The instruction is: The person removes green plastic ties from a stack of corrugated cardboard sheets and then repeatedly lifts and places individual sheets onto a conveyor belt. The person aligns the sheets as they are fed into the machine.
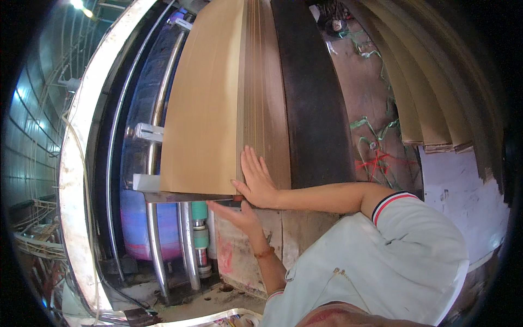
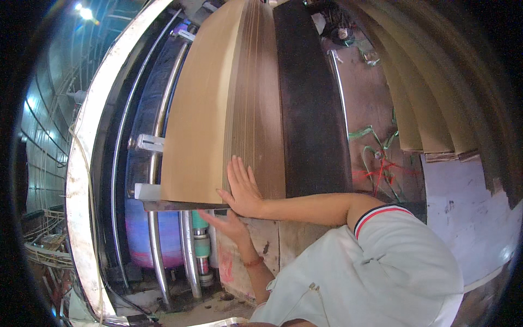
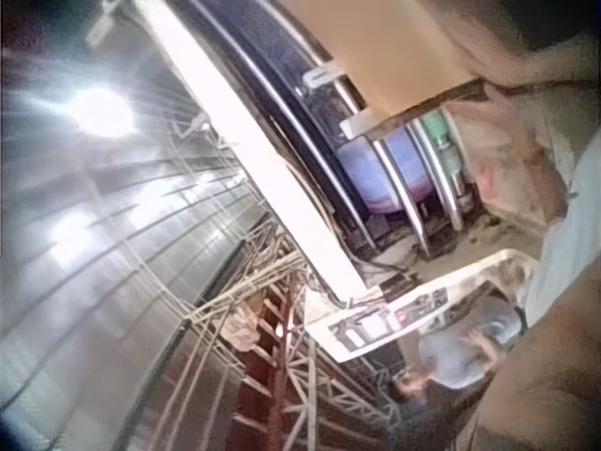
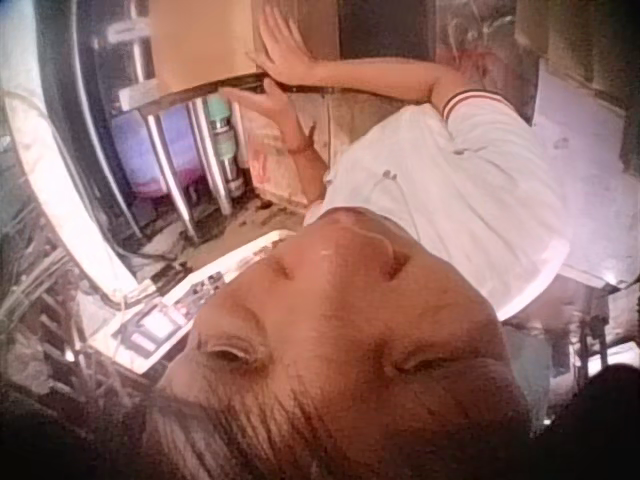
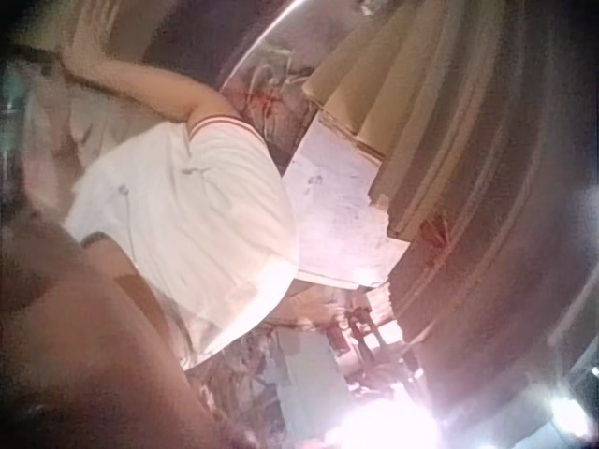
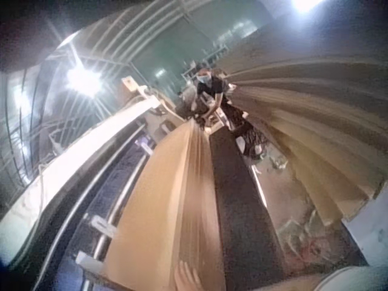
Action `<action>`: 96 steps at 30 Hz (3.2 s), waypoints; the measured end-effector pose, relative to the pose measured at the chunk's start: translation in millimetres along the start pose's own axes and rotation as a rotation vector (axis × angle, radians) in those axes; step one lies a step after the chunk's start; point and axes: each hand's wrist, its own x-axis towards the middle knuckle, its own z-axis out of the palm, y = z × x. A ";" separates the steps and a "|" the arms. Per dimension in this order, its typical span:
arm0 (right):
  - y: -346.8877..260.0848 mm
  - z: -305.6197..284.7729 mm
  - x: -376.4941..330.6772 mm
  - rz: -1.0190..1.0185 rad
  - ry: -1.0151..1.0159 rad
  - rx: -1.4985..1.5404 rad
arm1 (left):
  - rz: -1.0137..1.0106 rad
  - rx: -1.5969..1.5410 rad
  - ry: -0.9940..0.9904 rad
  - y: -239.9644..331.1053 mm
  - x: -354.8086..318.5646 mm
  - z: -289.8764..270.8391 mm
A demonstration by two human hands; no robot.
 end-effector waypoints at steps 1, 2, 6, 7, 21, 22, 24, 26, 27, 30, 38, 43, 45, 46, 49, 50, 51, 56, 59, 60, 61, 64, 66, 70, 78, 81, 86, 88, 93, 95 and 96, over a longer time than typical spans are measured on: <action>-0.4 4.3 -8.2 0.034 -0.050 0.009 | 0.020 0.059 -0.030 -8.8 0.8 7.6; -1.2 5.6 -10.7 0.033 -0.032 -0.031 | 0.044 0.116 -0.061 -21.1 2.9 15.9; -4.1 2.4 -10.3 0.007 -0.042 -0.174 | -0.003 0.042 -0.088 -31.5 4.6 29.0; -5.1 0.4 -9.9 -0.001 -0.058 -0.210 | 0.007 0.041 -0.094 -32.7 4.5 26.7; -35.3 -17.7 19.5 -0.229 -0.001 -0.079 | 0.071 -0.093 0.084 -25.1 44.5 9.1; -36.7 -21.2 25.9 -0.268 0.009 -0.031 | 0.088 -0.031 0.153 -31.8 54.6 6.3; -34.2 -30.1 41.4 -0.395 -0.031 0.087 | 0.128 0.094 0.294 -54.1 82.7 -2.6; -31.1 -38.2 52.9 -0.476 -0.101 0.219 | 0.097 0.150 0.391 -95.6 114.5 -14.8; -25.5 -46.2 57.6 -0.495 -0.106 0.149 | 0.087 0.170 0.435 -108.7 130.3 -18.9; 2.9 -53.2 50.0 -0.442 -0.037 0.039 | 0.214 0.539 0.205 -121.6 156.1 -35.8; 41.6 -13.4 23.2 -0.419 -0.101 -0.247 | 0.349 0.589 0.442 -38.7 253.1 -84.7; 36.8 -31.4 15.0 -0.418 -0.072 -0.090 | 0.229 0.397 0.468 37.6 305.4 -105.7; 38.7 -40.6 10.6 -0.384 0.002 -0.039 | 0.167 0.304 0.494 52.8 334.2 -118.3; 39.4 -42.5 7.1 -0.366 0.028 -0.007 | 0.082 0.284 0.499 52.8 351.1 -129.2; 41.9 -51.3 -0.2 -0.378 0.167 0.037 | -0.122 0.039 0.470 32.3 382.2 -151.2; 43.8 -56.6 -1.2 -0.350 0.189 0.045 | -0.180 -0.076 0.449 23.1 388.8 -154.2; 47.0 -63.6 -1.6 -0.320 0.209 0.052 | -0.230 -0.218 0.374 6.3 390.9 -153.2; 49.1 -84.1 6.7 -0.238 0.373 0.400 | -0.542 -0.684 0.035 -88.6 323.5 -85.2; 18.5 -88.0 5.9 -0.246 0.249 0.527 | -0.761 -0.729 0.118 -179.4 243.2 -66.3; 22.4 -87.2 11.3 -0.260 0.213 0.482 | -0.815 -0.571 0.123 -175.8 228.4 -54.2; 28.5 -83.9 16.0 -0.272 0.173 0.439 | -0.867 -0.408 0.129 -171.8 213.4 -45.6; 35.6 -69.1 19.7 -0.246 0.112 0.344 | -0.568 0.050 -0.133 -183.1 182.0 -64.9; 41.0 -57.9 25.8 -0.237 0.151 0.279 | -0.442 0.066 -0.103 -153.0 154.8 -65.0; 39.4 -35.7 49.4 -0.150 0.236 0.117 | -0.479 0.060 -0.115 -117.1 86.8 -86.1; 48.4 -8.6 56.6 -0.192 0.221 0.069 | -0.801 -0.218 -0.118 -89.5 -59.7 -60.7; 82.1 -27.1 40.8 -0.245 0.165 0.148 | -0.826 -0.219 -0.034 -48.0 -75.1 -32.1; 167.8 22.2 -13.3 0.174 0.401 0.154 | -0.721 -0.253 0.204 -24.3 -69.5 -4.8; 167.6 38.4 -14.0 0.096 0.370 0.125 | -0.663 -0.395 0.227 -23.4 -57.7 -5.9; 165.0 33.6 -16.1 -0.002 0.325 0.164 | -0.657 -0.427 0.261 -5.9 -54.9 2.8; 152.7 9.9 -4.8 -0.125 0.387 0.218 | -0.639 -0.480 0.346 -3.3 -43.6 6.9; 138.5 14.0 9.9 -0.042 0.411 0.199 | -0.581 -0.466 0.363 -9.7 -40.5 5.7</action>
